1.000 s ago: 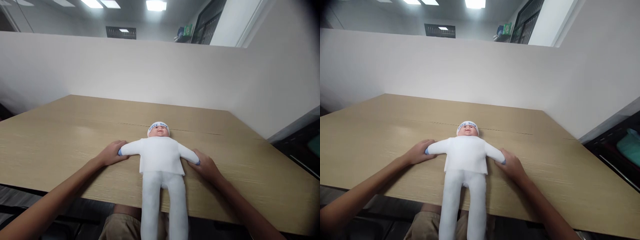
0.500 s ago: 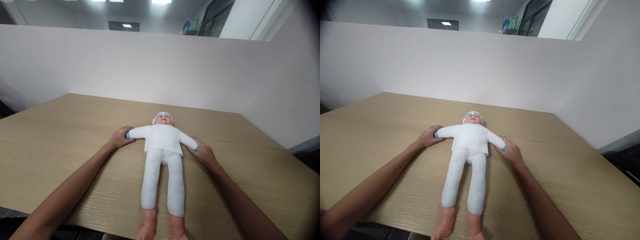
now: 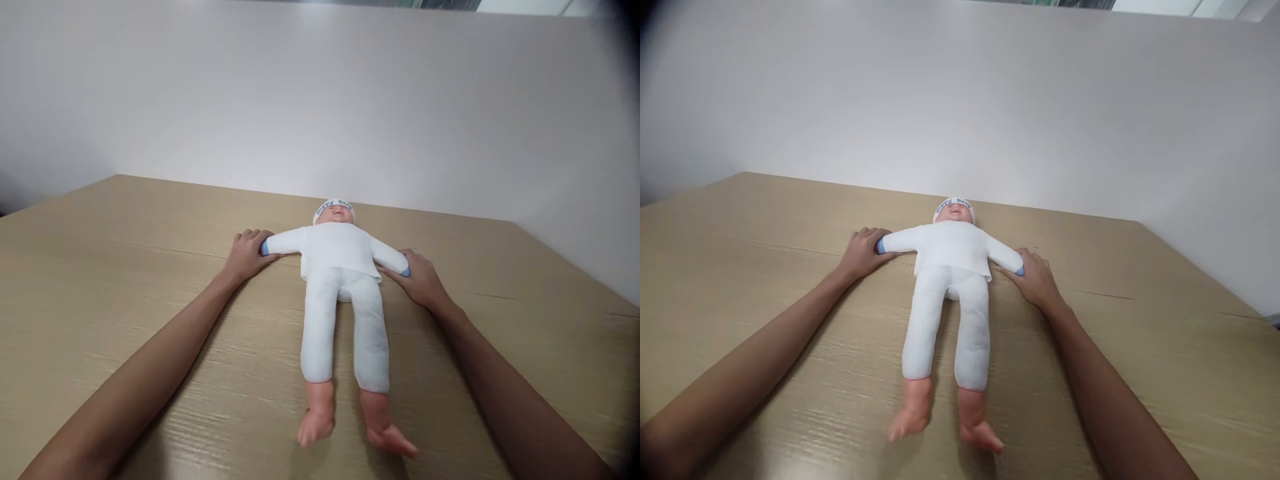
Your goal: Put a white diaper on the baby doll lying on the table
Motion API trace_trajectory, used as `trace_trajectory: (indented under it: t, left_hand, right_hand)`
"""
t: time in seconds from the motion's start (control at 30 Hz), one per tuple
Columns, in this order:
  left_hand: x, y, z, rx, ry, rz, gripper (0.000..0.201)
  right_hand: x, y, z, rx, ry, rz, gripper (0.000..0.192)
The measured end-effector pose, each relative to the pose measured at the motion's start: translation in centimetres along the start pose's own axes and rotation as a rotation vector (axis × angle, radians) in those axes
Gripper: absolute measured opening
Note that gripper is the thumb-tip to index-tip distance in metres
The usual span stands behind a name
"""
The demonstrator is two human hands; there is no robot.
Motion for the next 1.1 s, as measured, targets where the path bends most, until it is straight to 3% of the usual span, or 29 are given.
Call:
trace_trajectory:
  t: [0.47, 0.7, 0.83, 0.93, 1.03, 1.1]
  left_hand:
    - [0.2, 0.0, 0.3, -0.002, 0.071, 0.036, 0.058]
    - [-0.7, 3.4, -2.4, -0.134, 0.061, -0.102, 0.086]
    - [-2.0, 6.5, -5.7, -0.200, 0.090, -0.191, 0.076]
    - [-4.3, 9.1, -10.1, -0.209, 0.160, -0.249, 0.057]
    - [-6.8, 14.3, -15.2, -0.116, 0.283, -0.267, 0.048]
    - [-7.2, 20.3, -18.2, -0.144, 0.423, -0.230, 0.044]
  right_hand:
    - [-0.1, 0.1, -0.1, 0.019, -0.023, -0.024, 0.067]
    - [0.2, 3.6, 0.8, 0.063, 0.029, -0.260, 0.109]
    - [-0.9, 7.3, 4.6, 0.059, -0.011, -0.323, 0.100]
    - [-3.0, 11.4, 9.2, 0.042, -0.103, -0.362, 0.083]
    - [-4.9, 18.9, 13.4, 0.010, -0.221, -0.354, 0.075]
    - [-5.2, 26.3, 14.9, 0.089, -0.298, -0.339, 0.068]
Point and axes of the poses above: each hand's wrist, its own y-axis away from the middle knuckle, its own x-axis out of the palm, z = x × y, the point moved 2 cm from there along -y, towards the middle knuckle, and after that the axes turned 8 degrees about z, right-handed, at the moved point
